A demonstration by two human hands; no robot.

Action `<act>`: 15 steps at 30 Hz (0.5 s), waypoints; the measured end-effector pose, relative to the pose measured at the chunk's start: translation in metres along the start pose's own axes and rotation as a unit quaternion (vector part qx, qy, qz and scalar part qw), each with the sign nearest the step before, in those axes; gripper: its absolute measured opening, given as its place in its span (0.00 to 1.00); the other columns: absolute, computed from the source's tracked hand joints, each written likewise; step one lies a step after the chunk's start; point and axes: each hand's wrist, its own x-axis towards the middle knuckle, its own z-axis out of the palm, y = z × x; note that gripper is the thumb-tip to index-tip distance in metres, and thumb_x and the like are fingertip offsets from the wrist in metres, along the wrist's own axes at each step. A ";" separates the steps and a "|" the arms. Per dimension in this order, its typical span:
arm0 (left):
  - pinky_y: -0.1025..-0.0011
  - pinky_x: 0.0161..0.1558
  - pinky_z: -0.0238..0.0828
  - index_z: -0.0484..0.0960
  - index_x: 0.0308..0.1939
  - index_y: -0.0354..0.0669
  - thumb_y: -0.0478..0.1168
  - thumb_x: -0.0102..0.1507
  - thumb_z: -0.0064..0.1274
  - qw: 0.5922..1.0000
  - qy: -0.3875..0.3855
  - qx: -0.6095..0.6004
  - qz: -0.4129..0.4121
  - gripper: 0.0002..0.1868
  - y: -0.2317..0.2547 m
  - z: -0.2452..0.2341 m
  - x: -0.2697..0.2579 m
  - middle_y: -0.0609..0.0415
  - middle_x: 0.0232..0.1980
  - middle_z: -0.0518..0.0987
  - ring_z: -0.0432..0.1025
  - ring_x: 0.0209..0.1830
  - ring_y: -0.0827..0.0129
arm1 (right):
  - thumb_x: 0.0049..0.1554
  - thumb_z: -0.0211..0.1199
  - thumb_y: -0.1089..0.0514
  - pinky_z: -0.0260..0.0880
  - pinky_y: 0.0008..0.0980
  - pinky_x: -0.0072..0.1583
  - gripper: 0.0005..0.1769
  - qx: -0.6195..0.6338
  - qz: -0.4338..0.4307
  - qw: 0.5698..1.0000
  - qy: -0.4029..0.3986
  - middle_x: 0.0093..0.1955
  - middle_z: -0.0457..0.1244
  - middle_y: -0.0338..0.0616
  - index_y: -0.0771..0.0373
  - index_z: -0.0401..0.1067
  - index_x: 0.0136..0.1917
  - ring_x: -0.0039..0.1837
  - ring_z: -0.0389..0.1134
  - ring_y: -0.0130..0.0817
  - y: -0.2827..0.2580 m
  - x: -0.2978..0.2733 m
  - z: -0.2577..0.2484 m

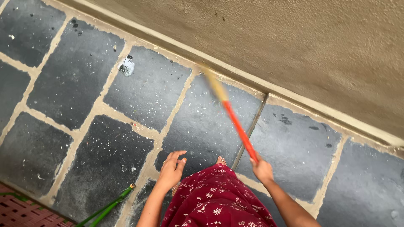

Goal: The person sweeps a tiled floor using a broom with a red handle. They move around a small room, sweeping debris from the center of the floor towards the edges and along the walls. The person navigates around furniture and hanging laundry while cleaning.

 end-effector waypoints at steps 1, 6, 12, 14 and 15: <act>0.64 0.53 0.73 0.77 0.60 0.48 0.43 0.66 0.51 1.000 -0.002 0.001 -0.001 0.19 -0.004 -0.003 -0.002 0.51 0.60 0.77 0.77 0.49 0.63 | 0.59 0.57 0.38 0.71 0.56 0.57 0.32 0.030 0.026 0.999 0.016 0.50 0.70 0.61 0.43 0.63 0.75 0.54 0.71 0.63 0.009 -0.013 0.000; 0.64 0.52 0.74 0.77 0.60 0.47 0.42 0.65 0.51 1.000 -0.002 -0.001 0.001 0.19 -0.040 -0.025 -0.021 0.50 0.60 0.76 0.77 0.49 0.63 | 0.59 0.59 0.38 0.73 0.53 0.56 0.26 0.135 0.233 0.961 -0.059 0.49 0.71 0.58 0.46 0.70 0.68 0.54 0.73 0.59 -0.001 -0.043 0.040; 0.63 0.51 0.74 0.78 0.60 0.47 0.42 0.65 0.52 0.999 -0.014 0.021 0.024 0.19 -0.081 -0.029 -0.037 0.49 0.58 0.77 0.77 0.47 0.60 | 0.58 0.60 0.39 0.71 0.55 0.58 0.28 0.023 -0.020 0.995 -0.092 0.53 0.69 0.59 0.47 0.68 0.70 0.57 0.71 0.61 -0.074 -0.029 0.114; 0.63 0.51 0.74 0.77 0.60 0.47 0.43 0.65 0.52 0.999 -0.024 0.016 0.036 0.19 -0.092 -0.032 -0.044 0.49 0.59 0.77 0.77 0.47 0.60 | 0.60 0.58 0.41 0.70 0.57 0.59 0.27 0.009 -0.058 0.993 -0.101 0.53 0.69 0.60 0.46 0.68 0.71 0.57 0.69 0.63 -0.096 -0.027 0.132; 0.63 0.51 0.74 0.76 0.61 0.47 0.43 0.65 0.51 0.998 -0.030 0.014 0.045 0.19 -0.097 -0.034 -0.048 0.49 0.59 0.77 0.77 0.46 0.60 | 0.60 0.58 0.40 0.70 0.57 0.59 0.27 0.010 -0.068 0.993 -0.099 0.53 0.70 0.61 0.46 0.68 0.70 0.58 0.69 0.63 -0.102 -0.030 0.136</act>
